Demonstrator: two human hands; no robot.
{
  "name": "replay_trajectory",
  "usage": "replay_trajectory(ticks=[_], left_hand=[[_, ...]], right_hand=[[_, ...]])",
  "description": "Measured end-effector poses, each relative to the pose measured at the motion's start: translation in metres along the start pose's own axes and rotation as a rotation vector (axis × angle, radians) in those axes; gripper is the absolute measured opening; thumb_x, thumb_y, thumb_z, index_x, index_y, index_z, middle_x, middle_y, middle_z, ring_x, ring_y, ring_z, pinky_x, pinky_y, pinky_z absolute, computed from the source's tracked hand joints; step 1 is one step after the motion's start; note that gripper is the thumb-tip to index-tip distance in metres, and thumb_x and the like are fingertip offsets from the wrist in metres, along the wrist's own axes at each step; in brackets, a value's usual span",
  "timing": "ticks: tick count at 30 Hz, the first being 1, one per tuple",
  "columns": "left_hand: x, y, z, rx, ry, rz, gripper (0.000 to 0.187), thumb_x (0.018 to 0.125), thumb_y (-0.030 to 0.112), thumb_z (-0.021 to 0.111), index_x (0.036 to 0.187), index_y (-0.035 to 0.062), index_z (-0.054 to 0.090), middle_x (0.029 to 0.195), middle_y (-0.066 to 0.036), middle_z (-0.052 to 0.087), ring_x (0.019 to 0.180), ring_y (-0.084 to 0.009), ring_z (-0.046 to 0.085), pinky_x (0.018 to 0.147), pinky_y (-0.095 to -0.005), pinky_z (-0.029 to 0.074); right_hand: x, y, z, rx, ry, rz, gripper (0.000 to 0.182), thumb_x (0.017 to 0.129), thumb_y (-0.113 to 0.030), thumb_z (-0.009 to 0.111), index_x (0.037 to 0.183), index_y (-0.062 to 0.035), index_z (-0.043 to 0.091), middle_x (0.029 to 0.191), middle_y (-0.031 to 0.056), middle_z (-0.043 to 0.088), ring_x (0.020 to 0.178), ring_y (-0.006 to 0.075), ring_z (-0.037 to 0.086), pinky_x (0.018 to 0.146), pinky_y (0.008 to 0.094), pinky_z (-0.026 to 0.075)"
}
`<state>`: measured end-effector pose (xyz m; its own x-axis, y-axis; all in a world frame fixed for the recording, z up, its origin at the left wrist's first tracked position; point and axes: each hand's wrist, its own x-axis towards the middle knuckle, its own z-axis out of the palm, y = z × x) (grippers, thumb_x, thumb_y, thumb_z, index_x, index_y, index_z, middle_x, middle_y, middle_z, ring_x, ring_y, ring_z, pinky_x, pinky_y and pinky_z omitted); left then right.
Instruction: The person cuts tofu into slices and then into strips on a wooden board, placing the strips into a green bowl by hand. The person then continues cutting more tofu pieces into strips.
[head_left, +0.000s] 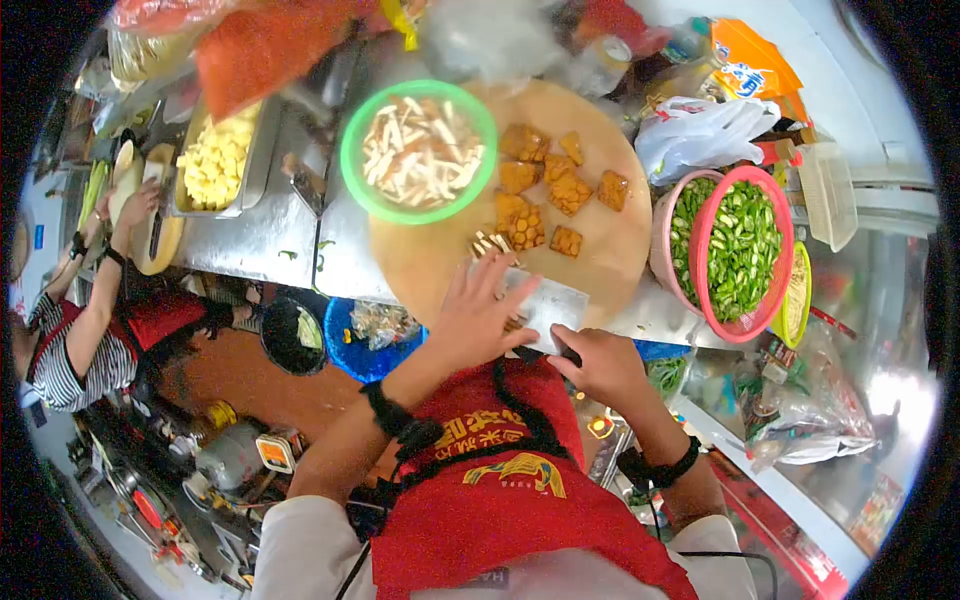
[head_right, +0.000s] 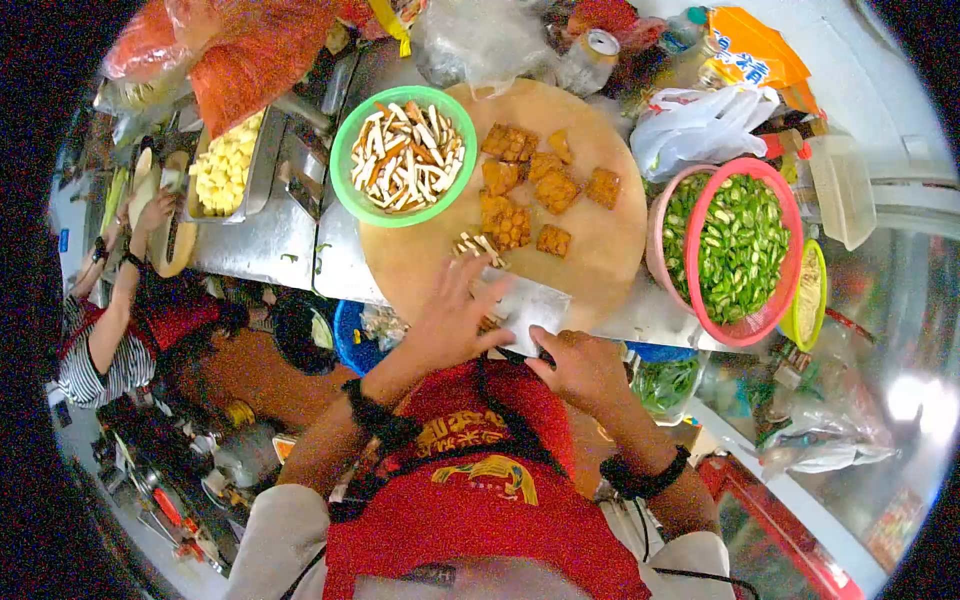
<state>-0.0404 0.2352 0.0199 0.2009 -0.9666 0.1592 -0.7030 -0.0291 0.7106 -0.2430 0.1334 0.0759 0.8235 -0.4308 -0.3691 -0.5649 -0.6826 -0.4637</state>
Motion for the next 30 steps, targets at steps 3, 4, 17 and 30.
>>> replay_trajectory(ticks=[3,4,17,30], left_hand=[[0.007,-0.022,0.031,0.254,-0.127,0.112,0.058,0.084,0.048,0.062,0.131,0.0151,0.051,0.139,-0.020,0.038,0.132,-0.0408,0.033,0.106,-0.0582,0.026],[0.012,-0.035,0.038,0.242,-0.105,0.091,0.059,0.085,0.050,0.059,0.132,0.0164,0.050,0.141,-0.020,0.037,0.134,-0.0407,0.030,0.107,-0.0600,0.024],[0.025,-0.083,0.046,0.252,-0.078,0.124,0.051,0.084,0.041,0.062,0.122,0.0075,0.056,0.136,-0.018,0.043,0.130,-0.0375,0.036,0.111,-0.0550,0.022],[0.013,-0.049,0.076,0.235,0.251,-0.215,0.063,0.081,0.032,0.068,0.129,-0.0012,0.045,0.136,-0.026,0.041,0.129,-0.0429,0.037,0.110,-0.0546,0.024]], right_hand=[[-0.004,0.009,0.011,-0.120,0.043,-0.087,0.041,0.082,-0.039,0.063,0.114,-0.0140,0.059,0.075,0.0148,0.063,0.073,0.0341,0.064,0.062,0.0466,0.051],[-0.006,0.014,0.013,-0.126,0.011,-0.096,0.041,0.083,-0.039,0.063,0.115,-0.0146,0.059,0.077,0.0150,0.064,0.074,0.0345,0.064,0.063,0.0466,0.051],[-0.077,0.094,0.032,0.677,-0.038,0.254,0.026,0.089,-0.030,0.057,0.099,-0.0068,0.065,0.062,0.0105,0.059,0.055,0.0214,0.059,0.056,0.0346,0.049],[-0.009,0.117,0.108,1.418,-0.317,0.515,0.017,0.090,-0.022,0.057,0.087,-0.0050,0.054,0.067,0.0059,0.054,0.055,0.0154,0.052,0.052,0.0301,0.044]])
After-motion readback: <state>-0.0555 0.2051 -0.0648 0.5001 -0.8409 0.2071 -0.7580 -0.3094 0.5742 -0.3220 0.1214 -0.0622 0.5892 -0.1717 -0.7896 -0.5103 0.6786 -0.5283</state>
